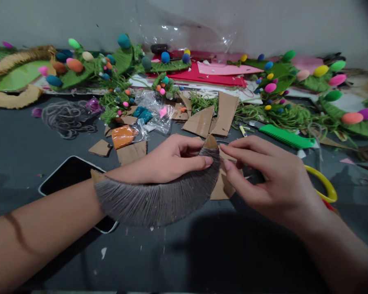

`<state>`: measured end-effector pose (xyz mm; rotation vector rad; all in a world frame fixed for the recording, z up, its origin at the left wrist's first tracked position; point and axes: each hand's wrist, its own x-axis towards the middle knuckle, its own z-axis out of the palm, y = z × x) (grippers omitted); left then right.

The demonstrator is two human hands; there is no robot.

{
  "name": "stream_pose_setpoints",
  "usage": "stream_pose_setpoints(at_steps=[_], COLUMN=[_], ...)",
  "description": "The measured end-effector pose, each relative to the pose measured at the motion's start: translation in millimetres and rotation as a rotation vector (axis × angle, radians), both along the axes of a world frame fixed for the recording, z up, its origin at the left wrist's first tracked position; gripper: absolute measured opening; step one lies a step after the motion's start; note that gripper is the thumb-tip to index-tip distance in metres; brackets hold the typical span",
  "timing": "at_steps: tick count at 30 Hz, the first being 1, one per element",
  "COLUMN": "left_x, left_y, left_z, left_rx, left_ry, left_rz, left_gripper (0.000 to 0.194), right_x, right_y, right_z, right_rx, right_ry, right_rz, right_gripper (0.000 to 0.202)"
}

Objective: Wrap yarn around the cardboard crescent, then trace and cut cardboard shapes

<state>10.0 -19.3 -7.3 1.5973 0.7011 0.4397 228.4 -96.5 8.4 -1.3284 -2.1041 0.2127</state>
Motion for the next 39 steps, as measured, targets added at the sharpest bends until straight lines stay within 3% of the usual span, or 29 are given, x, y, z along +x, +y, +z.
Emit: stream_pose_setpoints(at_steps=[22,30,39], left_x=[-0.9,0.4,-0.2], left_y=[-0.1,-0.5,0.1], left_z=[0.0,1.3,1.0], left_rx=[0.032,0.036,0.026], left_ry=[0.007,0.004,-0.002], left_rz=[-0.005,0.01,-0.01], left_gripper=[0.026,0.026,0.024], right_x=[-0.9,0.8,-1.7], right_y=[-0.1,2.5,-2.3], right_z=[1.7,2.4,-0.2], right_rx=[-0.093,-0.077,-0.039], right_ry=[0.083,0.103,-0.007], right_rz=[0.008,0.024,0.024], right_gripper=[0.017,0.024,0.021])
